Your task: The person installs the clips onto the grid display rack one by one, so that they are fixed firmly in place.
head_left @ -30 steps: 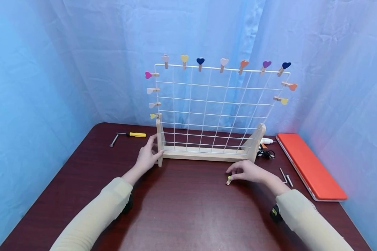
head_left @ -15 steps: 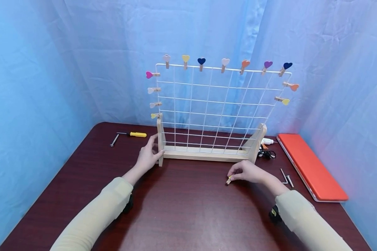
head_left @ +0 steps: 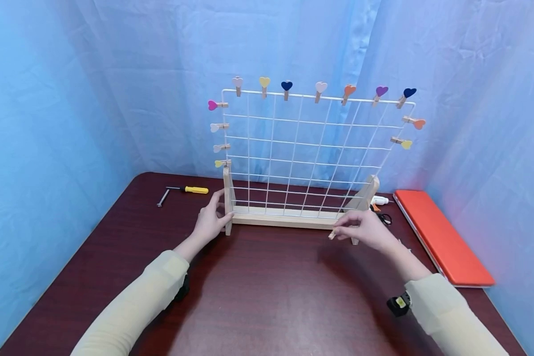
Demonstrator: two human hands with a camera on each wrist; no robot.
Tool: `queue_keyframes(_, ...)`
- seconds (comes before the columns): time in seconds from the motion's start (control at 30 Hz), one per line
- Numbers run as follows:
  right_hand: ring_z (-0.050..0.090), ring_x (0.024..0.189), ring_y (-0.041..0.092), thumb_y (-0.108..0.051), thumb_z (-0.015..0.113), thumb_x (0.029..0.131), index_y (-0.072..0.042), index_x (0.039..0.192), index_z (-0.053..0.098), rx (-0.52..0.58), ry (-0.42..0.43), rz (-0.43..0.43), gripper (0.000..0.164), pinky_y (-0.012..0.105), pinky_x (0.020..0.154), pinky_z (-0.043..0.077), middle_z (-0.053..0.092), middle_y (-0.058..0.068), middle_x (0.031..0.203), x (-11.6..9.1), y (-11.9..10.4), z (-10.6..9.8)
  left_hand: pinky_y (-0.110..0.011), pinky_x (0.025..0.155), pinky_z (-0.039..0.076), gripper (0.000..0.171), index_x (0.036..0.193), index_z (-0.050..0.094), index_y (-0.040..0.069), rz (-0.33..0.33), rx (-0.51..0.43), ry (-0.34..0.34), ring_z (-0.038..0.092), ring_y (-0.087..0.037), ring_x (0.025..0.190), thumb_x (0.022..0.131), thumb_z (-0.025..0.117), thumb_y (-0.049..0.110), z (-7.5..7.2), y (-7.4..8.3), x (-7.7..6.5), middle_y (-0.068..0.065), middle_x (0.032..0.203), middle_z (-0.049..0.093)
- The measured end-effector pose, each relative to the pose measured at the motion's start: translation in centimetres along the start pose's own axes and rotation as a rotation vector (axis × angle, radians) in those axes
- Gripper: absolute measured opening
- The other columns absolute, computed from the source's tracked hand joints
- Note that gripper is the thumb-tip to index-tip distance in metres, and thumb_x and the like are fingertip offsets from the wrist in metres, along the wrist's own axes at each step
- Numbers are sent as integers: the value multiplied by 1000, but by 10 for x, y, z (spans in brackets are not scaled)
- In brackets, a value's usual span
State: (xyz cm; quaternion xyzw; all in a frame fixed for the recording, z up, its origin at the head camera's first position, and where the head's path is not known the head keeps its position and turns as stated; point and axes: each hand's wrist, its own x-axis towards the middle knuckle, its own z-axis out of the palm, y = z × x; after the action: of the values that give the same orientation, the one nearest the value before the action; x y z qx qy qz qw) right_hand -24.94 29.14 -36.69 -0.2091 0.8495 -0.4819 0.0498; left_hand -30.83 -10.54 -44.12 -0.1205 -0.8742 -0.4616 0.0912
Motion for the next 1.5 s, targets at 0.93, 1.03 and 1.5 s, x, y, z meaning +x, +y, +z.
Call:
queue_keyframes(0.93, 59, 52, 11, 3, 73, 67, 12, 92, 65, 382, 917, -182, 29, 17, 51, 49, 67, 5, 71, -13, -48, -85, -23, 41, 48, 70, 138, 23, 31, -7, 7, 17, 62, -25, 67, 82, 63, 17, 1, 1, -1, -12, 104, 59)
queue_keyframes(1.03, 59, 51, 13, 4, 74, 65, 14, 89, 65, 441, 981, -232, 27, 19, 50, 49, 67, 8, 69, -6, -43, -86, -23, 41, 48, 70, 138, 23, 31, -6, 8, 17, 62, -25, 67, 82, 63, 17, 1, 1, -1, -12, 104, 59)
queue_keyframes(1.5, 59, 48, 17, -1, 78, 62, 10, 87, 68, 531, 1095, -262, 29, 19, 45, 47, 68, 9, 71, 22, -30, -84, -25, 42, 49, 69, 137, 23, 34, -5, 9, 11, 62, -21, 64, 83, 63, 20, 0, 0, 0, -10, 103, 60)
